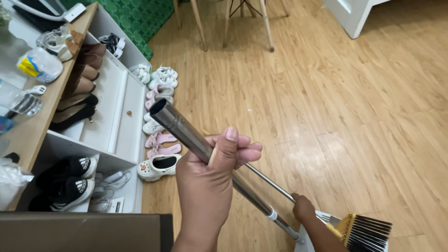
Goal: The person sweeps the floor with a broom and dustpan, moving a white chair to clean underneath it. They gather debris into the dustpan and continue sweeping around the room.
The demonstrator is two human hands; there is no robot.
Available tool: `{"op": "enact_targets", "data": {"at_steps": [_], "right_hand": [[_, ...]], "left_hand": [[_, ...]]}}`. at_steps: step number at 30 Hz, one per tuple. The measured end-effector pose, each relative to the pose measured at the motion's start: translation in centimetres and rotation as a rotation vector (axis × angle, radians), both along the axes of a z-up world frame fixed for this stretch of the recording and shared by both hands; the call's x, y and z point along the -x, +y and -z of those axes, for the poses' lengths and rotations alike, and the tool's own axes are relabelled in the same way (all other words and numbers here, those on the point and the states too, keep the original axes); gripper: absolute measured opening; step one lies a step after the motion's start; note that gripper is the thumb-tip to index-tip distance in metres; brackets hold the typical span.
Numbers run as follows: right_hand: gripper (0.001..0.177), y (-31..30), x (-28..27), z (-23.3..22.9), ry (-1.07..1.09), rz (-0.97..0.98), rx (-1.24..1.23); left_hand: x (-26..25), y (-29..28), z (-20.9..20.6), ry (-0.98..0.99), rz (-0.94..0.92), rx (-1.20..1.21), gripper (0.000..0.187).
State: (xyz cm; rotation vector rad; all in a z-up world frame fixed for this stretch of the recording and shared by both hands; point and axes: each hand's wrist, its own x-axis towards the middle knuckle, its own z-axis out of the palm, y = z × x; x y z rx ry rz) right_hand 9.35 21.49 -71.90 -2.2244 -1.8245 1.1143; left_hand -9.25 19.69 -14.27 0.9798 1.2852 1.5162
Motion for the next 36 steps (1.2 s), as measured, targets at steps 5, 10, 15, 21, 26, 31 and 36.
{"op": "enact_targets", "data": {"at_steps": [5, 10, 15, 21, 26, 31, 36], "right_hand": [[0.05, 0.1, -1.5, 0.2, 0.146, 0.044, -0.148], [0.045, 0.2, -1.4, -10.7, 0.182, 0.129, -0.146], [0.03, 0.2, -2.1, -15.9, 0.108, 0.152, -0.071], [0.026, -1.1, -5.7, -18.9, 0.028, 0.185, -0.112], [0.018, -2.7, -9.5, -24.8, 0.082, 0.316, -0.141], [0.021, -5.0, -13.4, -32.7, 0.077, 0.484, -0.158], [0.023, -8.7, -15.6, -38.8, -0.007, 0.528, -0.296]], "left_hand": [[0.6, -0.4, 0.3, 0.004, -0.002, -0.005, 0.031], [0.1, -0.4, 0.1, 0.034, -0.019, -0.002, 0.031], [-0.8, -0.8, 1.1, 0.001, 0.02, -0.044, 0.031], [-2.6, -2.1, 0.3, -0.032, -0.007, 0.022, 0.028], [-3.4, -3.1, -0.1, 0.012, 0.01, 0.067, 0.027], [-4.9, -5.5, 0.0, 0.085, 0.075, 0.041, 0.026], [-8.7, -7.3, -4.4, 0.037, 0.23, 0.287, 0.026]]}}
